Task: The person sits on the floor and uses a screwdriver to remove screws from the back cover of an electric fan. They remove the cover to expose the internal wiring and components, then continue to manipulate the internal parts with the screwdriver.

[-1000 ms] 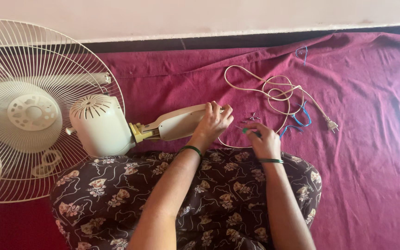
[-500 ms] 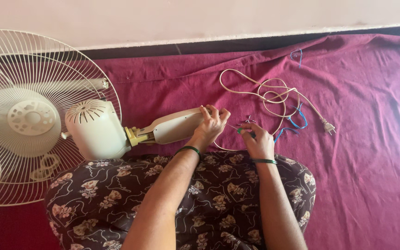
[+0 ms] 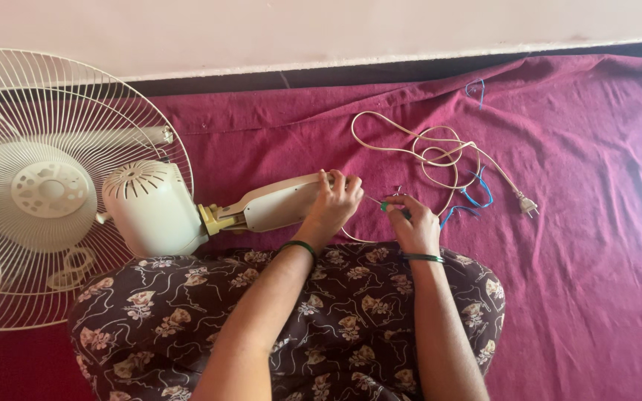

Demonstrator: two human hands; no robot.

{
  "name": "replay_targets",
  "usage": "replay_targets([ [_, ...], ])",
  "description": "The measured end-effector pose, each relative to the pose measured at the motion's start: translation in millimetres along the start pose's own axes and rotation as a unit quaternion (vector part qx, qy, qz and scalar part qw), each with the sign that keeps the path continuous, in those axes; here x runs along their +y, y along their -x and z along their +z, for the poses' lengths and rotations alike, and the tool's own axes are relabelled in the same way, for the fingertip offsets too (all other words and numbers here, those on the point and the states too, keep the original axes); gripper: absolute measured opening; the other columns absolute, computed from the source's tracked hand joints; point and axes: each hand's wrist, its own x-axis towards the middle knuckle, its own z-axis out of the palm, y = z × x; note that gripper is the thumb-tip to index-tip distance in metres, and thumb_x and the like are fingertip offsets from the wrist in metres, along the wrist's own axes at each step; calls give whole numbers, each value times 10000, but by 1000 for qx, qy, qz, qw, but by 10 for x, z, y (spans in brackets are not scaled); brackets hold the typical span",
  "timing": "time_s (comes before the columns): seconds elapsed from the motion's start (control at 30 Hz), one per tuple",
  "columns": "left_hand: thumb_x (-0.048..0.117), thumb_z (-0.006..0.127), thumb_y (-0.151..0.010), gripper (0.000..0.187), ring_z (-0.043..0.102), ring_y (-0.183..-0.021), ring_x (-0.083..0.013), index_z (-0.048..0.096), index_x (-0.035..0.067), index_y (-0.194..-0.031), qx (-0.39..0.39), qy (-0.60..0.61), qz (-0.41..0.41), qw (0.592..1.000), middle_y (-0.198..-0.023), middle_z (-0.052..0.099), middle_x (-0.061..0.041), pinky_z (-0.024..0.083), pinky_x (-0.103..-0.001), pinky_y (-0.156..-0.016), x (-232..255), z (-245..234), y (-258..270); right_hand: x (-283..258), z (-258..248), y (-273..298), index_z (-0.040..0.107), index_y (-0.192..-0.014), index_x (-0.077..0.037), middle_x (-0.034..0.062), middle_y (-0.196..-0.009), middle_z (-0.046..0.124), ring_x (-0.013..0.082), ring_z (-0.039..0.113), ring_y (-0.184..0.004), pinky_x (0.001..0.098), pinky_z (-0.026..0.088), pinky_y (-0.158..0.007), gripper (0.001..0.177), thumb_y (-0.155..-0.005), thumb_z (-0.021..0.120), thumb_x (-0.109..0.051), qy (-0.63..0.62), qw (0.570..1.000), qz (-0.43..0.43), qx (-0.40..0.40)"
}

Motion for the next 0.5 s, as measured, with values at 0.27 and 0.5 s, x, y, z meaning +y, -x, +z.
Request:
replay_targets([
  [0.27, 315, 638, -953, 178, 587, -1219, -328, 662, 174, -1059, 40, 28, 24, 999, -1276, 516, -75, 502, -653, -1005, -55, -12, 59, 1, 15, -19, 794, -1111, -153, 72, -850, 774, 140, 711, -730, 305, 540, -689, 279, -859, 693, -217, -24, 1000, -5, 6],
  [0.5, 349, 606, -921, 317, 621, -1058, -336, 703, 149, -1148, -15, -94, 69, 993, -1204, 497, -79, 568, -644, -808, 3, 36, -80, 21, 9, -48, 803, -1101, -149, 59, -815, 760, 137, 696, -708, 305, 530, -667, 269, -869, 688, -220, -28, 1000, 1, 8],
])
